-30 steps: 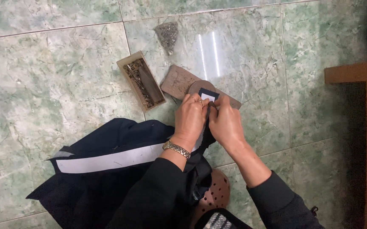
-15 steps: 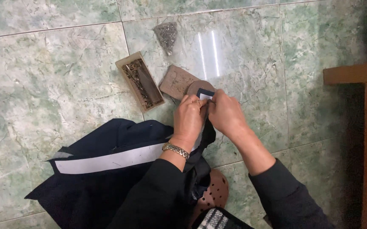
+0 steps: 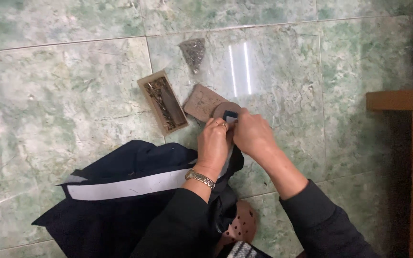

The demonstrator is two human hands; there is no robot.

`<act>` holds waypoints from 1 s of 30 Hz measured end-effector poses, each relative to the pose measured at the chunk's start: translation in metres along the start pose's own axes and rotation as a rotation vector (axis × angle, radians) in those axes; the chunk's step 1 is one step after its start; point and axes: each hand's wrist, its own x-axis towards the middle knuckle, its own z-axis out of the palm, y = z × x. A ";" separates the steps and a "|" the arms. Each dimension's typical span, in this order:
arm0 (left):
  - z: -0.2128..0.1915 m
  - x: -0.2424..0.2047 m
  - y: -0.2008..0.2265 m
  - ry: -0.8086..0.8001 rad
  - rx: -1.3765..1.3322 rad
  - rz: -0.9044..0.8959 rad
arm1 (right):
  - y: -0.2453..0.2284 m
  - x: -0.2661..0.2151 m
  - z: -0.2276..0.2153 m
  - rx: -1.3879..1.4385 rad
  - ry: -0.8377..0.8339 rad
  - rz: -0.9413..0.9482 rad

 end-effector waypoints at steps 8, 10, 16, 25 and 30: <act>-0.002 0.000 -0.002 0.020 0.038 0.105 | 0.066 -0.005 -0.004 0.459 0.087 -0.096; 0.000 0.000 -0.002 0.023 0.034 0.109 | 0.077 -0.008 0.001 0.581 0.104 -0.089; -0.001 0.000 -0.001 0.025 0.023 0.082 | 0.088 -0.011 0.017 0.983 0.169 -0.168; -0.004 0.006 0.001 0.003 -0.007 0.028 | 0.083 -0.009 0.019 1.058 0.177 -0.217; -0.008 0.007 0.009 0.016 -0.043 -0.010 | 0.074 -0.005 0.025 0.985 0.217 -0.256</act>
